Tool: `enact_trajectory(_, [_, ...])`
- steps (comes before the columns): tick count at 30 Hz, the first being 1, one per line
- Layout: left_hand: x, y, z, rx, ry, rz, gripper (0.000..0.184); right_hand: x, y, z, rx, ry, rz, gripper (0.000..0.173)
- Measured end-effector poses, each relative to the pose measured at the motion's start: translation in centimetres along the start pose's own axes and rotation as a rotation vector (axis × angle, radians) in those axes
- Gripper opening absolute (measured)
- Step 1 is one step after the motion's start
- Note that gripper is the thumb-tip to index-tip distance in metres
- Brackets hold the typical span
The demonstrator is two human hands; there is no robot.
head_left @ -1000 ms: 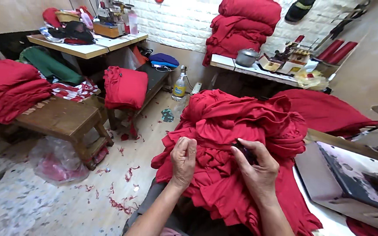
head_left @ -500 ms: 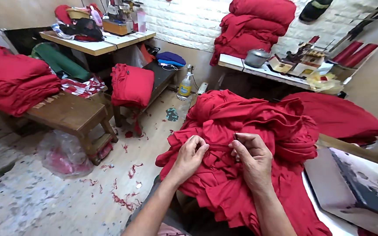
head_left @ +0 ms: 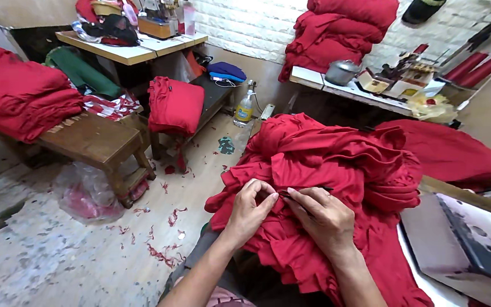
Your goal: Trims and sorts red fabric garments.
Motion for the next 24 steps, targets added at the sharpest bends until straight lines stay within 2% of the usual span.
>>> enact_trajectory(7, [0.0, -0.2, 0.1, 0.011, -0.017, -0.027, 0.016, -0.7, -0.5, -0.4, 0.014, 0.039, 0.063, 0.015])
enact_trajectory(15, [0.7, -0.2, 0.1, -0.025, -0.064, -0.064, 0.016, -0.3, -0.5, -0.5, 0.009, -0.011, 0.048, 0.017])
enact_trajectory(18, [0.5, 2.1, -0.3, 0.099, -0.081, -0.094, 0.015, 1.2, 0.2, -0.4, 0.061, -0.117, -0.083, 0.02])
enact_trajectory(22, [-2.0, 8.9, -0.9, 0.37, 0.083, -0.227, 0.022, 4.0, 1.8, 0.3, 0.034, -0.383, -0.166, 0.045])
enact_trajectory(24, [-2.6, 10.8, -0.9, 0.419, 0.127, -0.321, 0.027, 4.9, 1.8, 0.8, -0.067, -0.44, -0.105, 0.037])
Point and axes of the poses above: each hand's wrist, its own z-axis away from the middle knuckle, its own y-axis out of the back of the hand, x = y × z, the point moved 10 cm from there along -z, towards the middle knuckle, and after that the axes turned 3 degrees about -z, right-handed, at the moved point
